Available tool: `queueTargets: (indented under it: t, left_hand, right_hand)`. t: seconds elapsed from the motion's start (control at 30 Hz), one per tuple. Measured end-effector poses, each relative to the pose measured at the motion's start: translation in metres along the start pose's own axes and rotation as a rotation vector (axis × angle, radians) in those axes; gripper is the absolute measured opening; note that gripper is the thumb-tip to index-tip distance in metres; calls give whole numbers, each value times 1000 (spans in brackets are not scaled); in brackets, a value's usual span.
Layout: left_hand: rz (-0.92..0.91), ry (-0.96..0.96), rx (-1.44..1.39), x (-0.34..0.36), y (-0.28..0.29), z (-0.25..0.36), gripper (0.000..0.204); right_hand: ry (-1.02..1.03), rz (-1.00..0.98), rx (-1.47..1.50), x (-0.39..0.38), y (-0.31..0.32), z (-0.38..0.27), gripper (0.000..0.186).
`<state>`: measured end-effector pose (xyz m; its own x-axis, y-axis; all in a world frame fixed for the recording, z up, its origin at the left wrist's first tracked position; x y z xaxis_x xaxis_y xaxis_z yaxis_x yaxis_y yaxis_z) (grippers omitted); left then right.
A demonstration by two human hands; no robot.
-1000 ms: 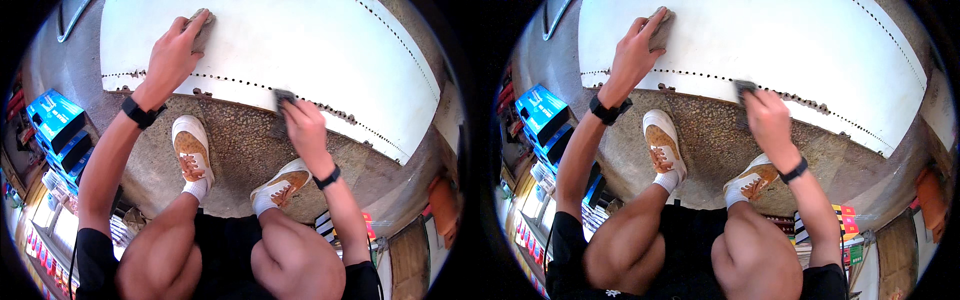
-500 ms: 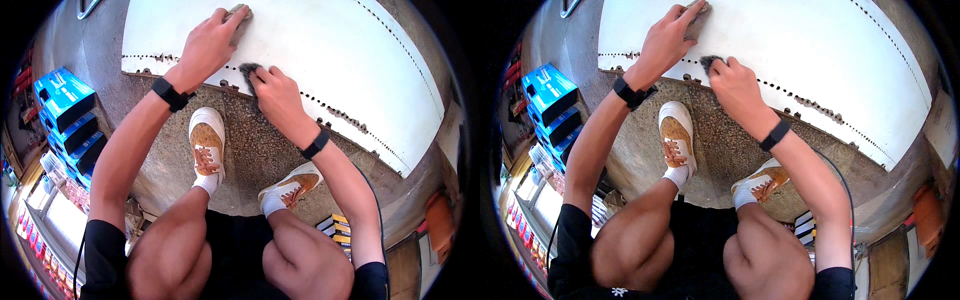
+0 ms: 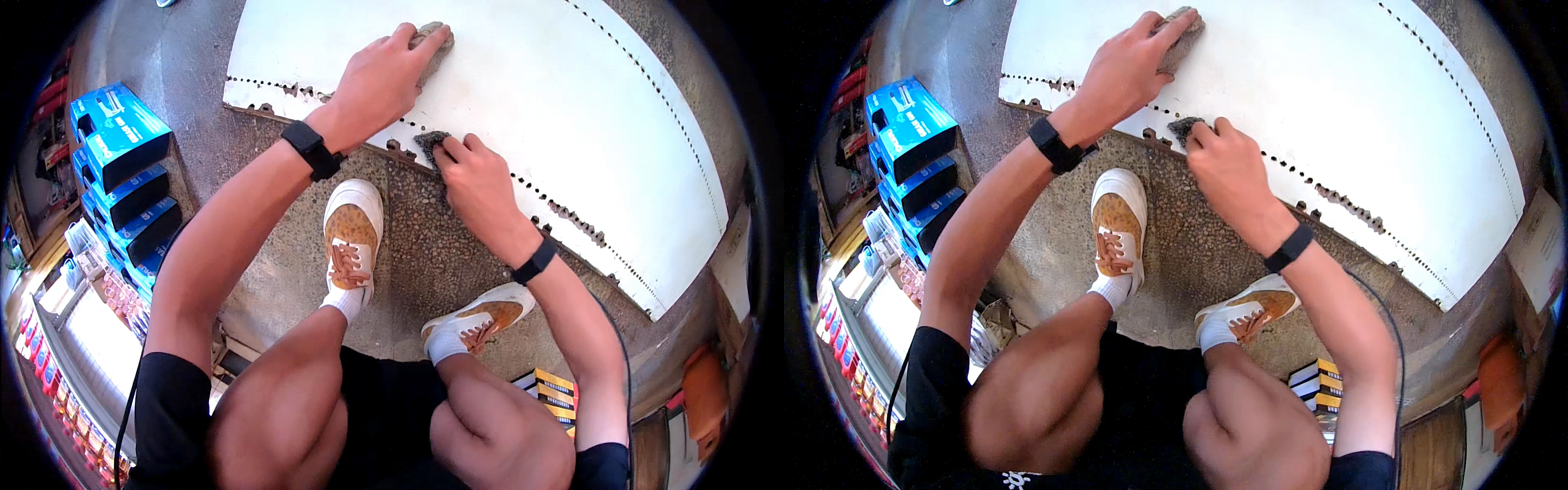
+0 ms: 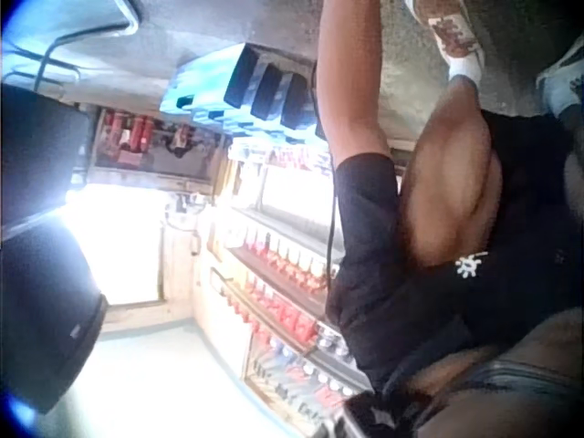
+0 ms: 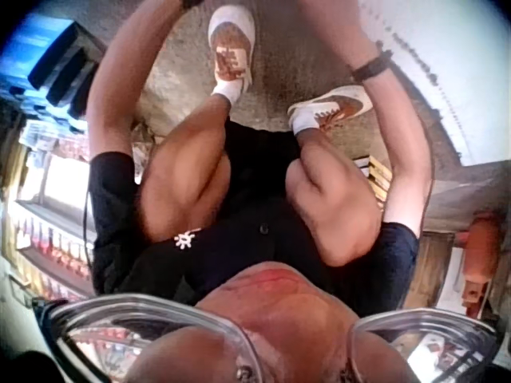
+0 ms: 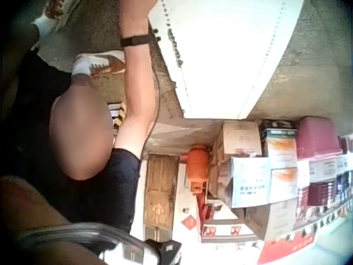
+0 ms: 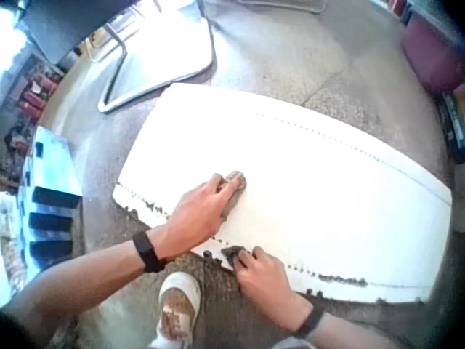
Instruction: The person rinses a rag and a steel wool pad in a sink, then sits on the floor and uses them to scrub dirt off a long curved white panel.
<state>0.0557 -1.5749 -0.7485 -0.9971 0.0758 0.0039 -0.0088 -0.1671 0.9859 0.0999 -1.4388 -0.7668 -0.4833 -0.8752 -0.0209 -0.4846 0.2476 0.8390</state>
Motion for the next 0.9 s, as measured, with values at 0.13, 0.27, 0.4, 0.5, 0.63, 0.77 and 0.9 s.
queueTargets:
  t: [0.13,0.27,0.4,0.5,0.63,0.77,0.9]
  left_hand:
    - [-12,-1,-10,19,11,-10,82]
    - [32,-98,67,46,37,-31,66]
    - [58,-95,30,53,45,-25,67]
    - [1,-105,34,53,44,-24,66]
    - [77,-82,90,47,45,-28,64]
    - [-45,81,-83,44,51,-20,76]
    - [-287,196,-717,2,18,46,100]
  right_hand:
    - [45,99,-14,9,9,2,10]
    - [32,68,12,-12,8,0,12]
    - [4,153,15,12,10,6,10]
    - [-15,124,11,-9,19,-1,8]
    - [-169,117,222,-86,42,25,23]
    - [-649,239,180,-176,110,109,27]
    - [-806,355,-214,-225,183,154,39]
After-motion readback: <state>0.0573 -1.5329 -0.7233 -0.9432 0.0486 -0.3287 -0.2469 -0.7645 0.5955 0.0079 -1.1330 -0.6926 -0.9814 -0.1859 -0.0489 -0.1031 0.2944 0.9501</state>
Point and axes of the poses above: each hand's wrist, its own x-axis towards the middle knuckle, its own y-axis out of the back of the hand, z = x × y, the point moved 9 cm from there along x, towards the middle knuckle, and after that the axes turned 9 degrees about x, right-handed, at the moved point
